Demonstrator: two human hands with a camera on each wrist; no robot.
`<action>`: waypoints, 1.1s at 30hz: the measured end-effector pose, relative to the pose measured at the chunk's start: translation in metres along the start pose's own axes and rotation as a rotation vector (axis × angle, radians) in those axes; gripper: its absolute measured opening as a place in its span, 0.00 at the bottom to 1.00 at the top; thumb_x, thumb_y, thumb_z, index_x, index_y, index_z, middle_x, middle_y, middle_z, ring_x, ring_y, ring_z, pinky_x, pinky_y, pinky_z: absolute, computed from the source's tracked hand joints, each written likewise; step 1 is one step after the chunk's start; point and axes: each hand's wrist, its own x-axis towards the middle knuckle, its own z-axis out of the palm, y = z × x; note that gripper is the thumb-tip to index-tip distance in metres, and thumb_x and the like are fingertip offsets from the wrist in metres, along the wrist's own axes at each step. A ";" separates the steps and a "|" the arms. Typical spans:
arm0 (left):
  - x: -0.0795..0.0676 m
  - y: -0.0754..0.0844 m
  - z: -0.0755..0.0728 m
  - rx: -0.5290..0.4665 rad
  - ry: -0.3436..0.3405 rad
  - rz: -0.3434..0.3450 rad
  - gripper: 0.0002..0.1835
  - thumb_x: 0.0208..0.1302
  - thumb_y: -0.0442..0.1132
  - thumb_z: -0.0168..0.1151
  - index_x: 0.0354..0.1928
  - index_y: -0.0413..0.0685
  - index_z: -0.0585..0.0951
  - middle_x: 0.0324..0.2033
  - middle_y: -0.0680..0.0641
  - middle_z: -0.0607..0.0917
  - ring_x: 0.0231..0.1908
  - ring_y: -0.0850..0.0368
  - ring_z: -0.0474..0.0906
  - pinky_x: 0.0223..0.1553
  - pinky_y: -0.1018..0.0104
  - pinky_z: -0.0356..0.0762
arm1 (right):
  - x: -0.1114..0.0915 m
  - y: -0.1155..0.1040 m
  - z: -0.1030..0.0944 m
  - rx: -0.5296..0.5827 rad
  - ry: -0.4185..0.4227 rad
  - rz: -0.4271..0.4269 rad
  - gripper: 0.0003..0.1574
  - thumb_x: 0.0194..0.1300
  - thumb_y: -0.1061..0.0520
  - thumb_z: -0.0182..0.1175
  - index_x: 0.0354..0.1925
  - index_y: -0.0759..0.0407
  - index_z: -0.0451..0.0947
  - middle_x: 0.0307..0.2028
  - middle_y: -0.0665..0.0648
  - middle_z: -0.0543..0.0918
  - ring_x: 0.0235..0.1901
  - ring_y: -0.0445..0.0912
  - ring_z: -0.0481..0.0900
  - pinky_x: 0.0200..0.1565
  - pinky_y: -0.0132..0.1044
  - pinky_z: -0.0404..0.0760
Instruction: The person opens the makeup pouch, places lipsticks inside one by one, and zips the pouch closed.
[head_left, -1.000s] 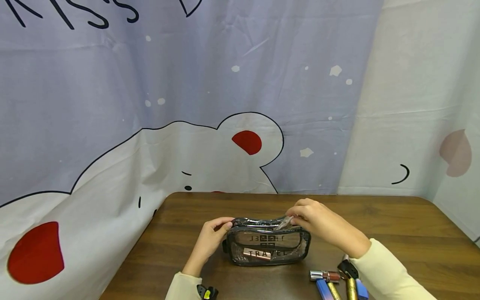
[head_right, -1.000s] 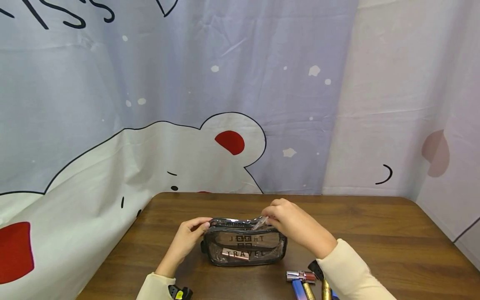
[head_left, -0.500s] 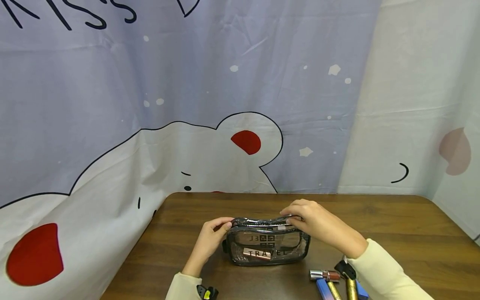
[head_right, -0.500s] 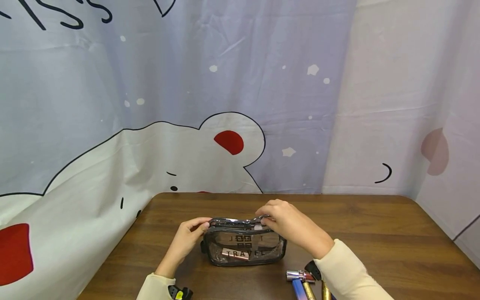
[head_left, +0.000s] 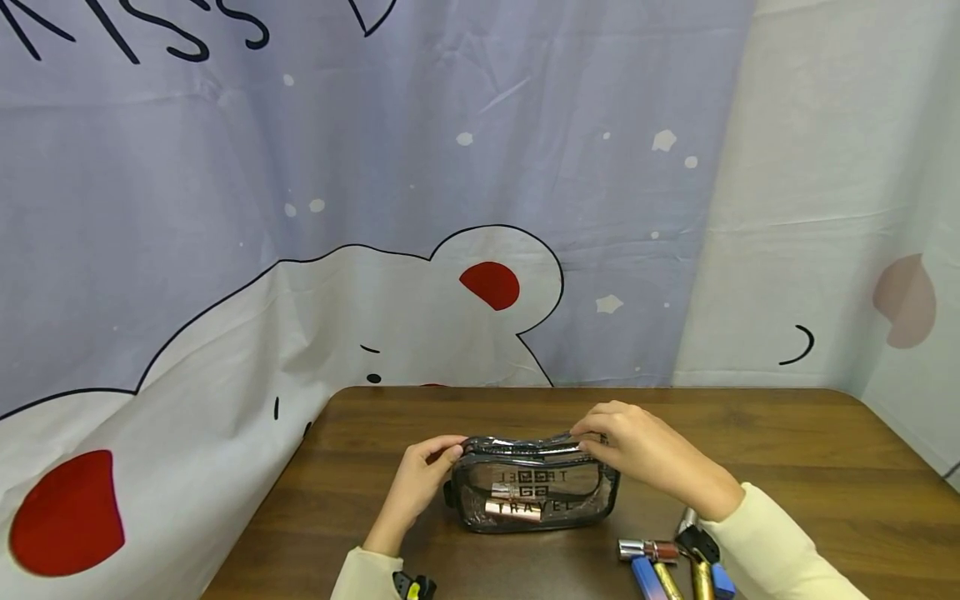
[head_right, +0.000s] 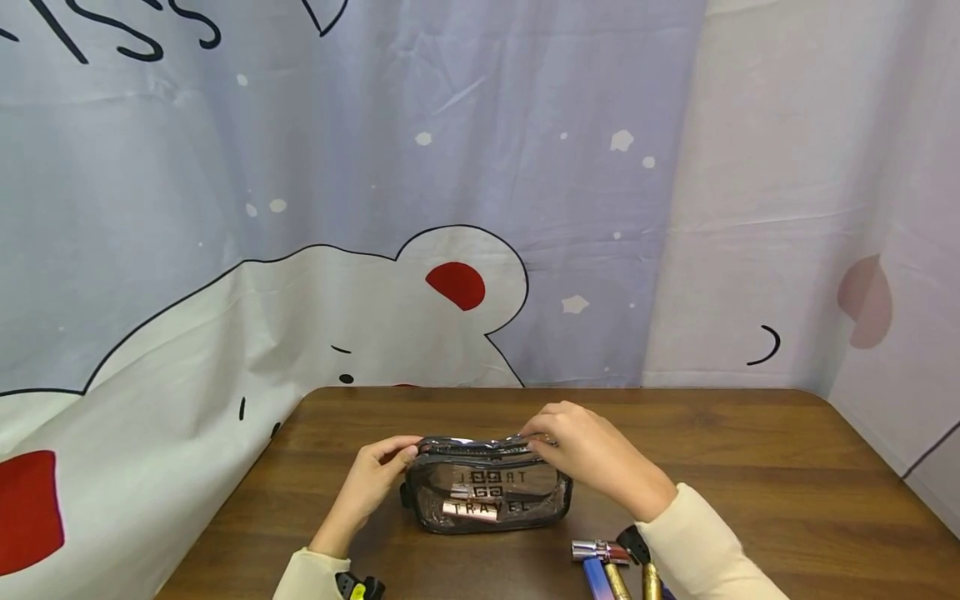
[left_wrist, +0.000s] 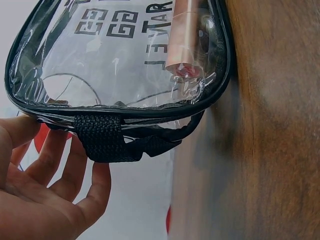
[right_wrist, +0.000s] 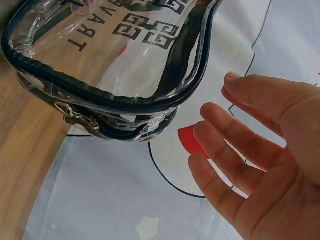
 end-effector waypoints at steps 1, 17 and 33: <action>0.002 -0.005 0.000 -0.001 0.000 -0.001 0.10 0.64 0.34 0.61 0.45 0.40 0.85 0.34 0.43 0.82 0.25 0.64 0.69 0.26 0.75 0.67 | -0.001 0.001 0.000 -0.003 0.002 0.004 0.08 0.59 0.60 0.66 0.40 0.55 0.85 0.37 0.47 0.85 0.38 0.43 0.81 0.40 0.37 0.80; -0.003 0.007 0.004 0.054 0.048 -0.007 0.09 0.64 0.31 0.60 0.44 0.38 0.84 0.37 0.40 0.84 0.29 0.63 0.70 0.29 0.75 0.68 | -0.016 0.006 -0.011 -0.029 -0.040 0.155 0.10 0.62 0.52 0.65 0.43 0.48 0.84 0.40 0.45 0.84 0.41 0.41 0.80 0.42 0.39 0.80; -0.010 0.023 0.003 0.033 0.027 0.005 0.09 0.64 0.30 0.59 0.44 0.36 0.84 0.36 0.40 0.83 0.29 0.62 0.70 0.28 0.75 0.68 | -0.040 0.012 -0.017 -0.038 -0.023 0.187 0.11 0.60 0.52 0.67 0.42 0.50 0.84 0.38 0.44 0.83 0.39 0.42 0.80 0.40 0.38 0.80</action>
